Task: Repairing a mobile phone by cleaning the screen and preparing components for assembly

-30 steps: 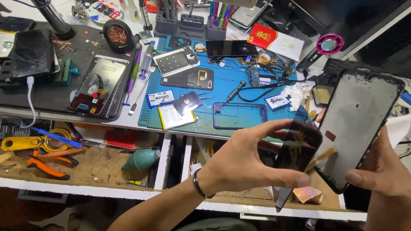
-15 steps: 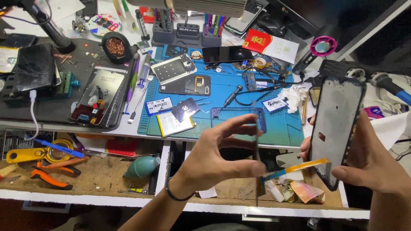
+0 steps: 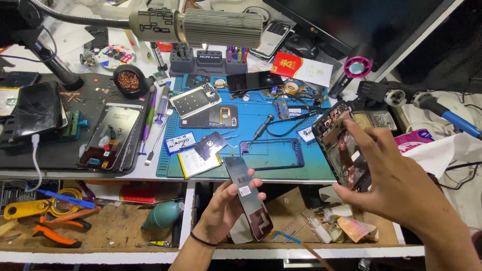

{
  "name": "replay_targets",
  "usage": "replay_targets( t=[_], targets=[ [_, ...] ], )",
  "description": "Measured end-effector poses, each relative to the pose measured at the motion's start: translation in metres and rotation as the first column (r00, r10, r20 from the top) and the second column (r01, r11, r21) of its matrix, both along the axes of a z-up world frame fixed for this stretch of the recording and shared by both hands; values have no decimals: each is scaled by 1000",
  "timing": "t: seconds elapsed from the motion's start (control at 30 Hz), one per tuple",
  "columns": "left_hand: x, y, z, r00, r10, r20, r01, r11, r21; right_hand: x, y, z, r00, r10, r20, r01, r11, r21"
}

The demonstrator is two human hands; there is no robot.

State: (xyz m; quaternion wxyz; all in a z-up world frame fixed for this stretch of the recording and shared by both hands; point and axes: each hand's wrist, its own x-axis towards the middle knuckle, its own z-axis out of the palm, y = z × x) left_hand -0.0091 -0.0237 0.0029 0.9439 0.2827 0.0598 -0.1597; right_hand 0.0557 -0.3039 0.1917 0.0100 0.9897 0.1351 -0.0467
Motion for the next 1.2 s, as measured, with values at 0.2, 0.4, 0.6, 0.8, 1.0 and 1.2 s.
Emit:
replay_targets(
  t=[0.2, 0.4, 0.6, 0.8, 1.0, 1.2],
  targets=[
    [-9, -3, 0, 985, -39, -167, 48, 997, 52, 1, 3, 2, 981, 2, -195, 101, 851, 515],
    [-30, -8, -12, 991, -108, -73, 102, 991, -87, 23, -30, -58, 784, 621, -9, 143, -166, 976],
    [-36, -4, -7, 993, -77, 90, 87, 990, -112, 32, -15, -127, 798, 592, 110, 102, -312, 944],
    [-10, 9, 23, 946, 103, 308, -55, 985, -162, 37, -14, -173, 823, 560, 90, 260, -514, 818],
    [15, -4, 82, 768, 320, 554, -475, 866, 158, 30, -9, -169, 819, 552, 154, 237, -571, 786],
    [3, -31, 105, 807, 156, 570, -507, 679, 531, 20, -6, -157, 901, 428, 68, 131, -420, 898]
  ],
)
